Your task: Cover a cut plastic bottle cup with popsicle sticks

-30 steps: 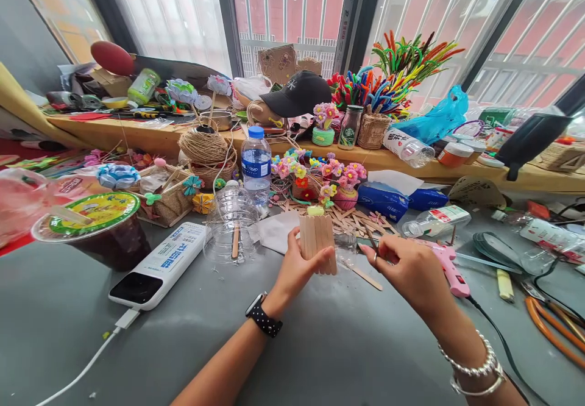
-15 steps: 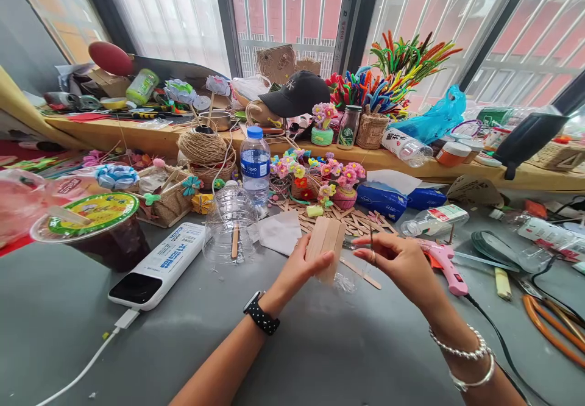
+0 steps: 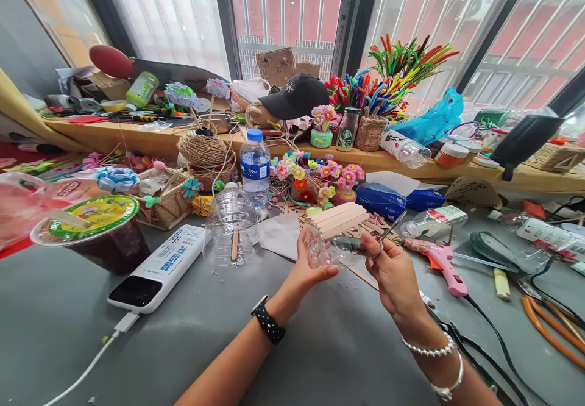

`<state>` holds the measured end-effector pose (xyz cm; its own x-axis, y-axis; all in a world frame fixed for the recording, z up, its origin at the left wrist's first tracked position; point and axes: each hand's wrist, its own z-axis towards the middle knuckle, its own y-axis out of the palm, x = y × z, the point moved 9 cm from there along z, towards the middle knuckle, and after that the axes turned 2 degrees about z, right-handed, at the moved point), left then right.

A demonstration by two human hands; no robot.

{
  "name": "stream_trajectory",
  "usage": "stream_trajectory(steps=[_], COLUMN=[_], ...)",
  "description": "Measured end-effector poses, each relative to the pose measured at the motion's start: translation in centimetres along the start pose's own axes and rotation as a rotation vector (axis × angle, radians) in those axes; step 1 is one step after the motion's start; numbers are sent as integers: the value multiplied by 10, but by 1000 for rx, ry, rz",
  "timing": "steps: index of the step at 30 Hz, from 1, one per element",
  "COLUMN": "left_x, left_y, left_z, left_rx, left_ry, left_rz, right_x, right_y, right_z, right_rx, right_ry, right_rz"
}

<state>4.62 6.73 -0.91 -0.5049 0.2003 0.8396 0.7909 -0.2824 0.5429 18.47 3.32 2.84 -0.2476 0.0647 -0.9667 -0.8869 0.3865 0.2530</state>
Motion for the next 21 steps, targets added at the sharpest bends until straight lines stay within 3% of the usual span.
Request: stream_trajectory(steps=[4,9,13,17,21], left_x=[6,5,11,23,26], left_y=[3,6,3,-6,-16], left_z=[-1,-1,-3,-5,-3], left_rx=[-33,-54,-6,87,153], left_ry=[17,55,119,207,229], left_rz=[-64,13,70,104,69], right_x=[-1,9,15,9,2], right_y=[11,30,38,39,24], right_z=[-9,-22,-27,-24,-13], right_rx=[-36,-128,-188,-247,-212], right_ry=[33,124,123,31,-27], right_rz=[108,171,128,70,-54])
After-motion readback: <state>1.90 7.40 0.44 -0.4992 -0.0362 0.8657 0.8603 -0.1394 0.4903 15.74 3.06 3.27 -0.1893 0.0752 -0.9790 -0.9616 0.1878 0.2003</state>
